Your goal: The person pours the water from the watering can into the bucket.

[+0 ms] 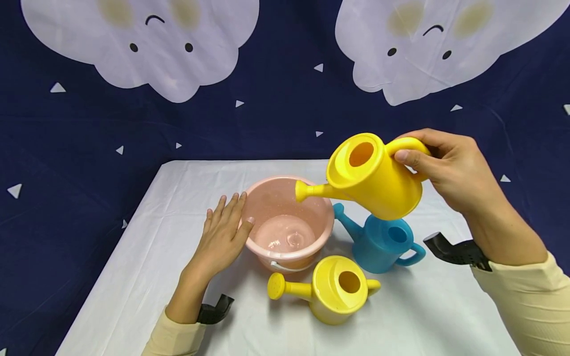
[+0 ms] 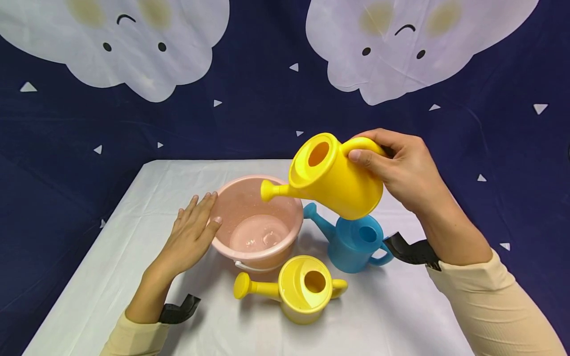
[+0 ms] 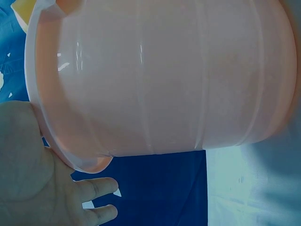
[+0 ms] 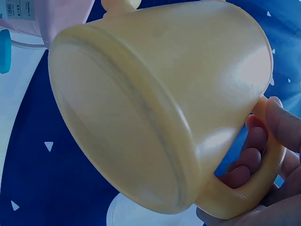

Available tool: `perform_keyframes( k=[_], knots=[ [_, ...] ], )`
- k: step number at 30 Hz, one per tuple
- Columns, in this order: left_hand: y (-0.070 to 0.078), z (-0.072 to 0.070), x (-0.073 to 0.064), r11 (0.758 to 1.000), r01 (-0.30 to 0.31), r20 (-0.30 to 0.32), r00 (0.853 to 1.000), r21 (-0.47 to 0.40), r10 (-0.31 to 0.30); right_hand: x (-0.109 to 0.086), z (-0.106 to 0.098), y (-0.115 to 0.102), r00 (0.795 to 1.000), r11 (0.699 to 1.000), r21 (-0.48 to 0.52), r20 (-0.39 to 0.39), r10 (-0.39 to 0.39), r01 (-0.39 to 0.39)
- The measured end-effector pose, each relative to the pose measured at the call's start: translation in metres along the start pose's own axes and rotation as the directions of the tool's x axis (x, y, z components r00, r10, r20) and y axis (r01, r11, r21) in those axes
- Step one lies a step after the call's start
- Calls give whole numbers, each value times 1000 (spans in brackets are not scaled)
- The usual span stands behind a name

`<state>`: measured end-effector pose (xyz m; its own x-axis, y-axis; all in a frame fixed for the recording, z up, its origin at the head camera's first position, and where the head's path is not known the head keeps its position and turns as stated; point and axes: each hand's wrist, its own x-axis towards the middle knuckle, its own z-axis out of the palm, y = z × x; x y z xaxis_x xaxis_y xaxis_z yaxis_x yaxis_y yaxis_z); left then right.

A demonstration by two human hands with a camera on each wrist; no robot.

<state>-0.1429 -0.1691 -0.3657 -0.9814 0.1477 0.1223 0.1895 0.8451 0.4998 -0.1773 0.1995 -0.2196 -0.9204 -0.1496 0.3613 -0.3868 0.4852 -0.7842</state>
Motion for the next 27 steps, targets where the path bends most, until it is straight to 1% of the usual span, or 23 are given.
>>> perform_keyframes(
  k=[2,5,9,13,17,21,24,27],
  knots=[
    [0,0,0,1000,-2,-1,1000,0,2,0,0,2,1000,999,29,-2,-17,17],
    [0,1,0,1000,-3,-1,1000,1,3,0,0,6,999,993,111,-9,-39,40],
    [0,1,0,1000,-6,-5,1000,2,6,0,-1,12,999,966,252,-21,-47,51],
    [-1,1,0,1000,-10,-8,1000,0,10,2,-2,18,999,943,330,-38,-31,41],
    [-1,2,0,1000,-14,-11,1000,-2,14,2,-3,23,998,948,319,-58,5,14],
    [-2,2,0,1000,-15,-13,1000,-3,15,3,-6,27,996,963,267,-75,51,-29],
    [-2,2,0,1000,-15,-12,1000,-4,15,4,-8,30,993,976,210,-92,80,-59],
    [-2,2,1,1000,-13,-11,1000,-3,13,4,-10,34,988,982,167,-111,103,-83]
  ],
)
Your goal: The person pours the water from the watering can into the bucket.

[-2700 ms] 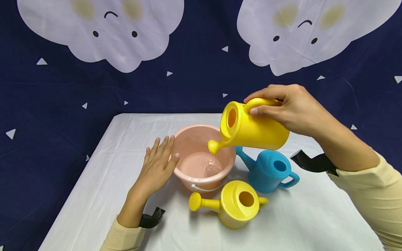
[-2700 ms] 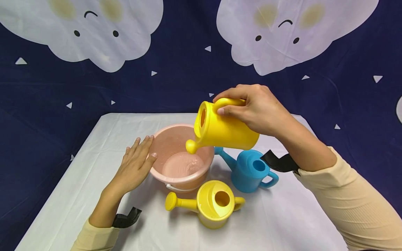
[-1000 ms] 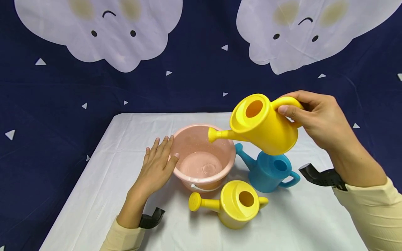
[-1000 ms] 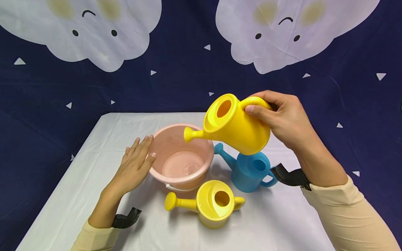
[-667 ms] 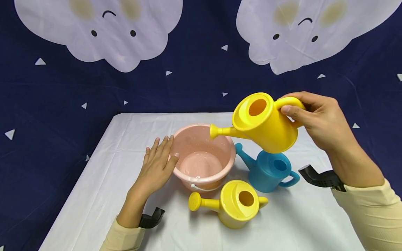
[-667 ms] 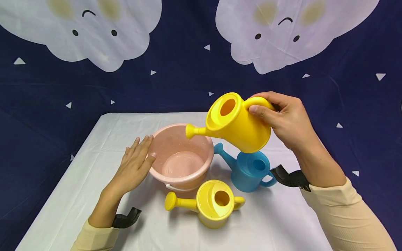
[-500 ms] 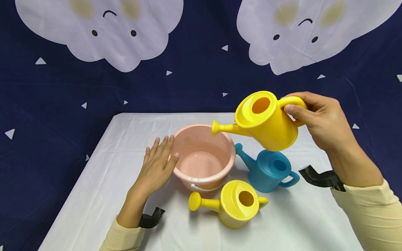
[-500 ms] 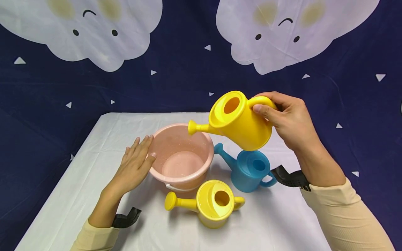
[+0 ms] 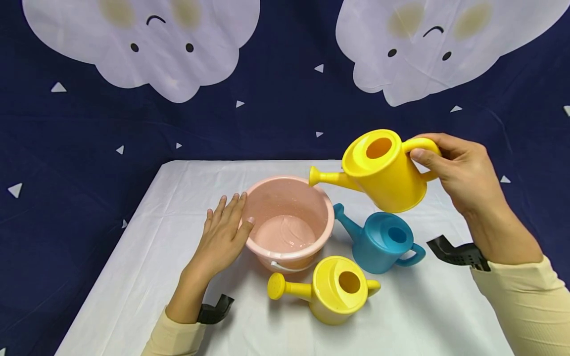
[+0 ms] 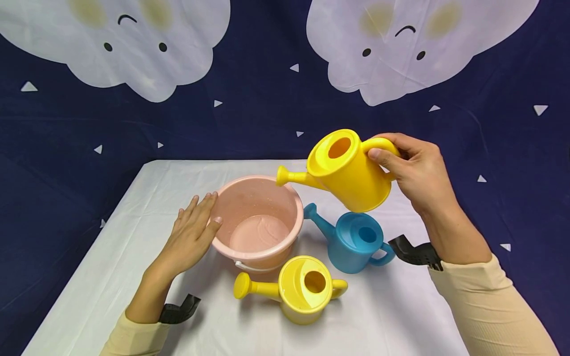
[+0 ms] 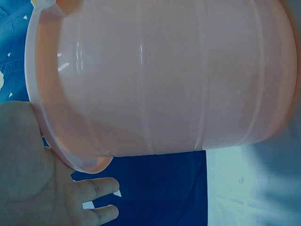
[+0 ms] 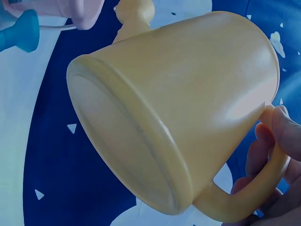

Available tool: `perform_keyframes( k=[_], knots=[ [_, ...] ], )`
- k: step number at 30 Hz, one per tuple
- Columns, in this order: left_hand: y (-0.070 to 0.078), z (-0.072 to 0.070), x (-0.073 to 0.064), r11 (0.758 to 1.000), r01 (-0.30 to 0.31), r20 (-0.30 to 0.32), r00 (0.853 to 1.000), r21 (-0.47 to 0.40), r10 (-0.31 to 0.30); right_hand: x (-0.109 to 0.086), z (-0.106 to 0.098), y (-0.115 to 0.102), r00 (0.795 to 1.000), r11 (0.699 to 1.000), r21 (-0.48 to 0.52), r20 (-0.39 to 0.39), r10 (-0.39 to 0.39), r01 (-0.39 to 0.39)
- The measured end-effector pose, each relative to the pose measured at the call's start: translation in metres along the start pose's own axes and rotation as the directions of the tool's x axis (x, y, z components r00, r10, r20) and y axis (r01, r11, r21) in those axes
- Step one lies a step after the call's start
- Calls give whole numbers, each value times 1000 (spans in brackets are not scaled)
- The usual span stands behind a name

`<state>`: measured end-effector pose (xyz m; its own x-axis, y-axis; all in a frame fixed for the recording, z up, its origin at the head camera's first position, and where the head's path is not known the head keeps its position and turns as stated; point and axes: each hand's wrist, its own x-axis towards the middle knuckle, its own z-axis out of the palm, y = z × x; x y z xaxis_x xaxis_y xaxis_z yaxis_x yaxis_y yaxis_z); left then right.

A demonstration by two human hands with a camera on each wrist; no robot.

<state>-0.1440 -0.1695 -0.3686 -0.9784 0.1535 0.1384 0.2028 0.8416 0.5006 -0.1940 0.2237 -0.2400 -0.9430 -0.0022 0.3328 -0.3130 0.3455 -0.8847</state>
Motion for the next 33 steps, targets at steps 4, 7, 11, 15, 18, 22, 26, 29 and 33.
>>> perform_keyframes(
  k=[4,7,11,15,18,22,26,29,33],
  knots=[
    [0,0,0,1000,0,0,1000,2,0,1,-3,5,999,1000,-6,-22,23,-23],
    [0,0,0,1000,1,0,1000,1,-1,2,-4,8,998,999,-15,-37,42,-42],
    [0,0,0,1000,1,1,1000,-1,-1,3,-6,13,995,997,-37,-68,72,-74],
    [-1,0,0,1000,-1,0,1000,1,1,4,-8,19,992,996,3,-90,86,-86],
    [-1,0,0,1000,0,1,1000,2,0,6,-10,23,991,996,38,-100,89,-85],
    [-1,0,-1,1000,3,2,1000,2,-3,7,-11,28,986,994,34,-126,108,-105],
    [0,0,-1,1000,5,1,1000,3,-5,7,-11,32,978,989,-17,-152,141,-145],
    [0,1,0,1000,5,3,1000,2,-5,7,-11,34,975,987,-21,-158,155,-160],
    [0,1,0,1000,6,3,1000,3,-6,7,-11,38,974,987,18,-160,158,-157]
  ],
)
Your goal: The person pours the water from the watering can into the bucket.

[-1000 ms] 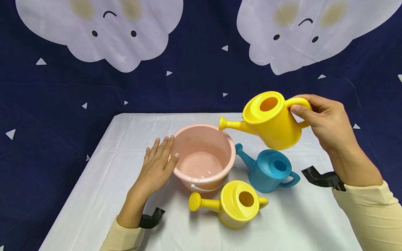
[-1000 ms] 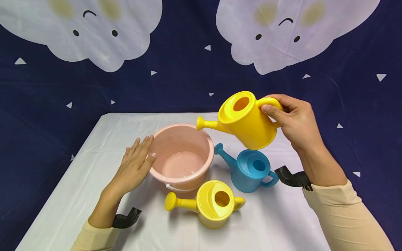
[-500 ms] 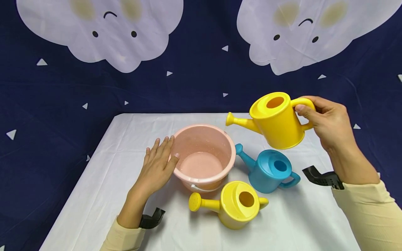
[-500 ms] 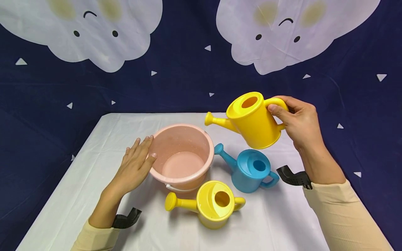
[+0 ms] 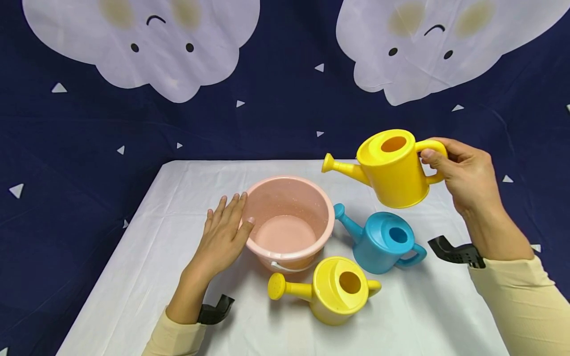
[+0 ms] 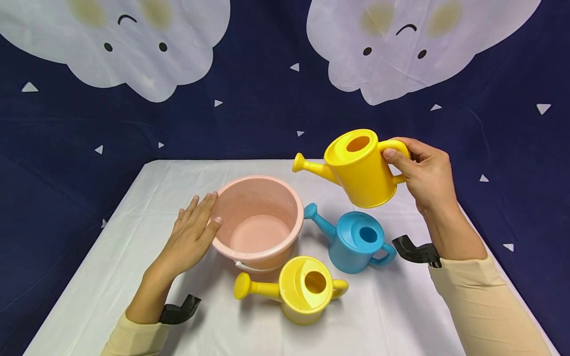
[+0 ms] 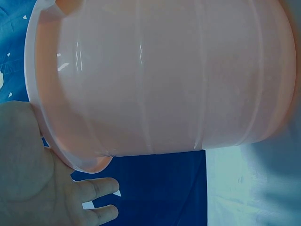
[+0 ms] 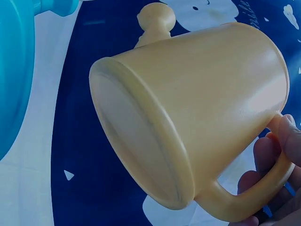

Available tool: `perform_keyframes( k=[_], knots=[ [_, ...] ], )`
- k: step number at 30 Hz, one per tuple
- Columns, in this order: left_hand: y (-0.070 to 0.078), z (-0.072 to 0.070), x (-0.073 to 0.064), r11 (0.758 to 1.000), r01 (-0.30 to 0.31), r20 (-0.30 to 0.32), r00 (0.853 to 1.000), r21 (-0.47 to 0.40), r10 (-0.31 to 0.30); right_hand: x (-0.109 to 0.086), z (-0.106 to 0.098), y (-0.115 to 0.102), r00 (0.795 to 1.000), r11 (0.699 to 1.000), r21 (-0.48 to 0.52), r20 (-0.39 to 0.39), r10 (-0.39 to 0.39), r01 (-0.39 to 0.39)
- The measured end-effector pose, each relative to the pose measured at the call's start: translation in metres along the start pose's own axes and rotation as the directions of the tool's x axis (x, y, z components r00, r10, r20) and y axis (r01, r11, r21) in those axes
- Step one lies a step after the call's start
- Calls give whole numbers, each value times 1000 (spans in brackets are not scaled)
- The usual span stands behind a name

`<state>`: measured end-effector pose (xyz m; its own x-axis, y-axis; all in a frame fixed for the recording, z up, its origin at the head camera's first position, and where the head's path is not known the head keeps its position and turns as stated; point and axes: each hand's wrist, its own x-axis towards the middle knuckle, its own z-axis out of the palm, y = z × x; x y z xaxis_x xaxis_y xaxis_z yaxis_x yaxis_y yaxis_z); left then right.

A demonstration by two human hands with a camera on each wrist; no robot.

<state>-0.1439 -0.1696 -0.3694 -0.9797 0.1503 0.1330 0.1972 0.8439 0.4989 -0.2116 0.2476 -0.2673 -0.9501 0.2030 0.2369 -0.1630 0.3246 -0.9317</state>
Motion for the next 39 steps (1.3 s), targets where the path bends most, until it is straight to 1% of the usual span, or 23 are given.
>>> perform_keyframes(
  k=[3,6,8,11,14,18,27,39],
  knots=[
    [0,0,0,1000,-1,1,1000,0,1,1,0,4,1000,994,108,6,-8,8],
    [0,0,0,1000,-3,2,1000,0,3,2,1,10,1000,979,205,15,-12,9],
    [0,0,0,1000,-3,1,1000,0,3,3,1,14,1000,973,232,19,-3,-1],
    [0,0,0,1000,-5,0,1000,0,5,4,0,19,999,972,235,23,28,-32],
    [0,0,0,1000,-7,-2,1000,1,7,5,-2,24,998,975,214,24,59,-63],
    [1,0,0,1000,-6,-1,1000,4,6,6,-3,31,996,975,203,27,82,-86],
    [2,-2,0,1000,0,3,1000,5,0,7,0,48,996,968,237,46,70,-79],
    [1,-1,0,1000,0,5,1000,5,0,9,1,71,993,966,234,66,96,-109]
  ],
)
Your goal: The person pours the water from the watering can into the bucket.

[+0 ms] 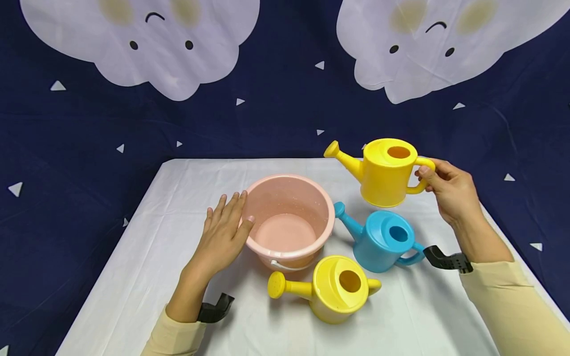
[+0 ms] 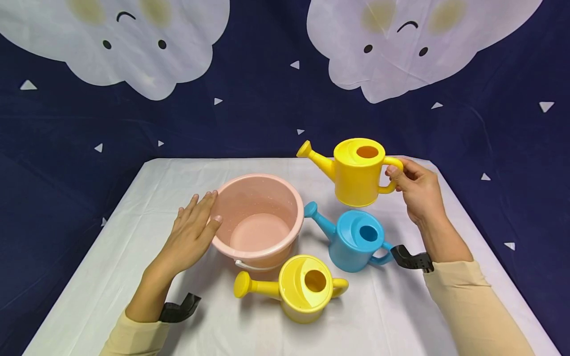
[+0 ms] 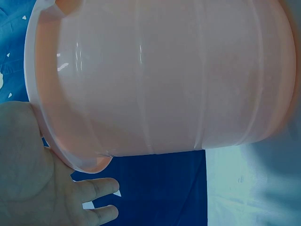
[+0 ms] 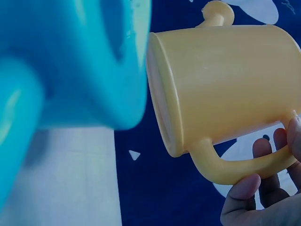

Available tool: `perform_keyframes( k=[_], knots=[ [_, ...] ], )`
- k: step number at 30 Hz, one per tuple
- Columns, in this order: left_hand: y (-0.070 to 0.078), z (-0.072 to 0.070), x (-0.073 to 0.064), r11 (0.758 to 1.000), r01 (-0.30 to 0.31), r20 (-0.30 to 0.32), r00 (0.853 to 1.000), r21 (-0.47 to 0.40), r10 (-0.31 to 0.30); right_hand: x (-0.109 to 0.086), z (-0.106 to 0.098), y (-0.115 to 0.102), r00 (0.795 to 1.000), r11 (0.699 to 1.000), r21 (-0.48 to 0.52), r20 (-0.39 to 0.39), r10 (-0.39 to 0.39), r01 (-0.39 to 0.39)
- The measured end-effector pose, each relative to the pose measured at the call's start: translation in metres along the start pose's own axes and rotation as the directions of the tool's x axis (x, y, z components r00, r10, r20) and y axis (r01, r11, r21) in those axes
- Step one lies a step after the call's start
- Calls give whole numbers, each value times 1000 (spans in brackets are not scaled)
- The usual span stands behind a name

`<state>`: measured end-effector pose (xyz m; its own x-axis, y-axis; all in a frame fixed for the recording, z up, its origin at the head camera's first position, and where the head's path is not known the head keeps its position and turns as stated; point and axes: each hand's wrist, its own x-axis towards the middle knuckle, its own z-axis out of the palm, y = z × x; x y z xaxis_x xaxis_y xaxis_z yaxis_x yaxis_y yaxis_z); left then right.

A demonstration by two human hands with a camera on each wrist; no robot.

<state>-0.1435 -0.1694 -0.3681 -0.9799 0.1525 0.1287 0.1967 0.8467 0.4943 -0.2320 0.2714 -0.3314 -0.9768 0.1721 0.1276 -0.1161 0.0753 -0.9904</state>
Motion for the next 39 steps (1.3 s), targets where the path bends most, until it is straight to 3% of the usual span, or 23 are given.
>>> perform_keyframes(
  k=[19,30,39],
  knots=[
    [0,0,1,1000,2,1,1000,-1,-2,1,-2,27,998,998,-56,51,24,-21],
    [0,0,0,1000,4,2,1000,-8,-4,3,-2,40,997,948,-312,40,73,-57],
    [0,1,0,1000,2,-3,1000,-7,-2,3,-2,47,992,918,-384,36,121,-98]
  ],
)
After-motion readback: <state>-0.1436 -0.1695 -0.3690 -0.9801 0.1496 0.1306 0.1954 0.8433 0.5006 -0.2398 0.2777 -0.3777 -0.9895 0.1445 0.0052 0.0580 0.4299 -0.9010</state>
